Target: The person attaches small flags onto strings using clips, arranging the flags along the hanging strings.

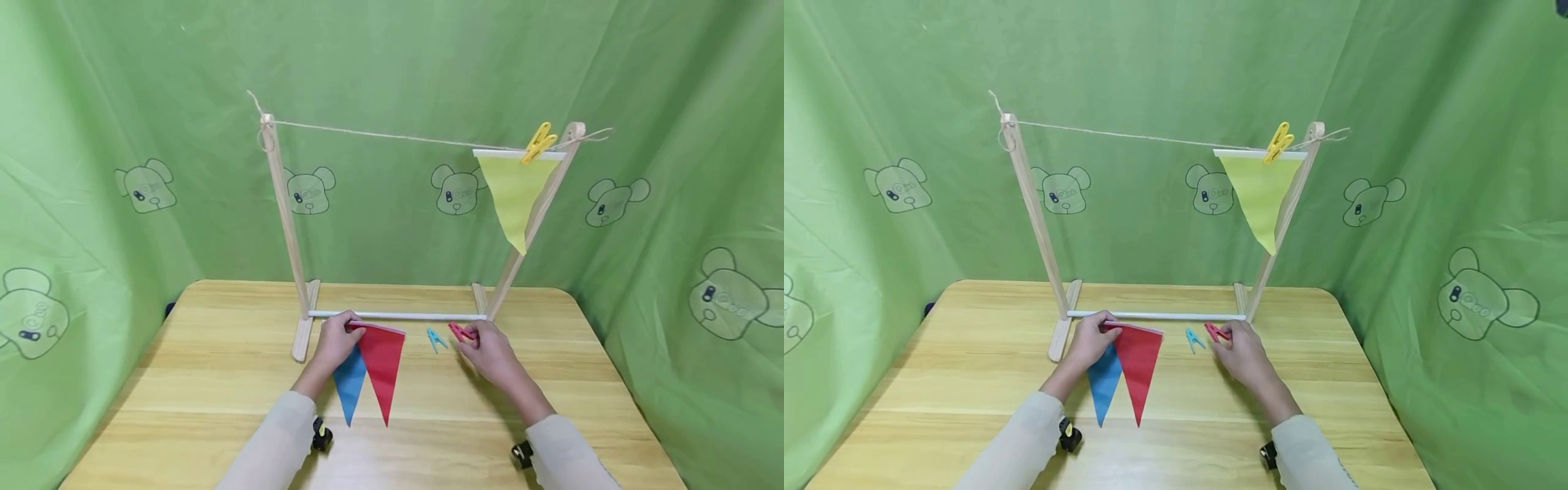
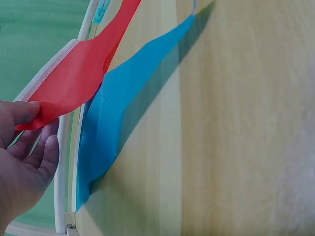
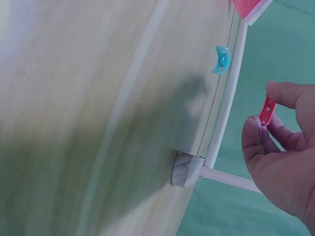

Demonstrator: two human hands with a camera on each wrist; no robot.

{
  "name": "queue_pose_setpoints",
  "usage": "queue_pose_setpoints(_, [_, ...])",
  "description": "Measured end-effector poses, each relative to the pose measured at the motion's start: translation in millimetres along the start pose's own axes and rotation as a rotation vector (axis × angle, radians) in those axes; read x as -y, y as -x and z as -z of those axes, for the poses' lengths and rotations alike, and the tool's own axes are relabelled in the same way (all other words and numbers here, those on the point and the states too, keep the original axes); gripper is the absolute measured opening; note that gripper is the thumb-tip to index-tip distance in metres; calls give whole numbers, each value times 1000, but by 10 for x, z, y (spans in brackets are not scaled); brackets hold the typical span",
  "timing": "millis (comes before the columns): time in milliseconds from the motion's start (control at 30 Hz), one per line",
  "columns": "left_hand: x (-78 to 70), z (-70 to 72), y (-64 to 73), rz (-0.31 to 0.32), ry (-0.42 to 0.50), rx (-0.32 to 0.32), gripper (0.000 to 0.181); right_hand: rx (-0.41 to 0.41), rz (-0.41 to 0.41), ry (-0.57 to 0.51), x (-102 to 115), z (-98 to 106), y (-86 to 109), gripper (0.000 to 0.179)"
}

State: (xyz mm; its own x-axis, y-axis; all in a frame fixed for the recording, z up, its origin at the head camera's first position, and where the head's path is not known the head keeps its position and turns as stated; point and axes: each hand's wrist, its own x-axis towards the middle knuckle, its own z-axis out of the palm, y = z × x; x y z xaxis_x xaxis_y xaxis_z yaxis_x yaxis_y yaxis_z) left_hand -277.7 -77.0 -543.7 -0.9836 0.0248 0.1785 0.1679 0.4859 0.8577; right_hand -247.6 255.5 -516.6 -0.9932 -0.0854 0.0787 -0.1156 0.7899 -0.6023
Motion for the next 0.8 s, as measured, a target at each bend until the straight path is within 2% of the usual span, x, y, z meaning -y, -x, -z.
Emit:
queue_pose_setpoints(233, [-21, 8, 30, -11, 55, 6, 7, -26, 73, -5, 43, 39, 4, 31])
queue_pose_setpoints(567, [-46, 32, 54, -34, 110, -7, 7, -25, 72, -24, 91, 155, -23, 31])
queue_pose_setpoints(800, [-70, 65, 25, -47, 133, -29, 7, -46, 109, -24, 139, 209, -39, 30])
